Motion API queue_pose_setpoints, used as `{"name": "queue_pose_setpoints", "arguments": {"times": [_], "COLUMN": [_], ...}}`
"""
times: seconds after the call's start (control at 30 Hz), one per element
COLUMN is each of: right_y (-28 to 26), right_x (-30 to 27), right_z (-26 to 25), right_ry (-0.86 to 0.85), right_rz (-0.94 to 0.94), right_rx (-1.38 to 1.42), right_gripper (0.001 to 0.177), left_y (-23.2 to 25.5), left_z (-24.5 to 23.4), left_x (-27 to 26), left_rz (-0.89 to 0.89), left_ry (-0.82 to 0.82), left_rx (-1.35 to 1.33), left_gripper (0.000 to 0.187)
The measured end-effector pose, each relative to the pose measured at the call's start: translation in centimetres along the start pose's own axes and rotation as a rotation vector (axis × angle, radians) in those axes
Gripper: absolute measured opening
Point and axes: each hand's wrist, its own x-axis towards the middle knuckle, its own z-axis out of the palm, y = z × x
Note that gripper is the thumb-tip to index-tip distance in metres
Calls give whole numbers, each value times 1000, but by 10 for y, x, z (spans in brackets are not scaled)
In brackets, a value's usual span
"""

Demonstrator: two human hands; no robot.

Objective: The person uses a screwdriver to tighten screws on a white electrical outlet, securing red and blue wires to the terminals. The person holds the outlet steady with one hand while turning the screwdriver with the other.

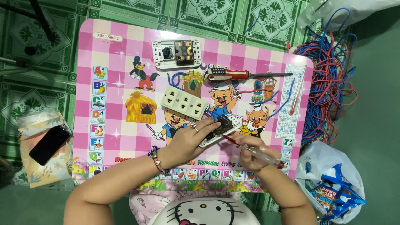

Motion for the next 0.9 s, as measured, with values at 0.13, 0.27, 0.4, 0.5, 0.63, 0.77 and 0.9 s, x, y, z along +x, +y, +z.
{"name": "queue_pose_setpoints", "arguments": {"times": [0.13,0.27,0.4,0.5,0.63,0.77,0.9], "right_y": [0,4,11,1,7,10,14], "right_x": [-5,-12,-29,-9,-15,-28,-32], "right_z": [-9,-19,-29,-23,-25,-31,-30], "right_ry": [-54,-99,-83,-125,-117,-123,-134], "right_rz": [0,-31,-41,-70,-99,-73,-77], "right_rx": [34,57,92,69,60,7,-3], "right_gripper": [36,41,44,43,47,54,58], "left_y": [-4,-6,-10,-12,-12,-12,-13], "left_z": [3,4,4,6,5,5,6], "left_x": [-2,-3,-4,-4,-5,-5,-5], "left_rz": [15,12,37,39,39,41,40], "left_ry": [-9,-19,-32,-28,-22,-28,-24], "left_rx": [17,22,38,40,38,47,44], "left_gripper": [38,39,41,41,41,42,42]}}
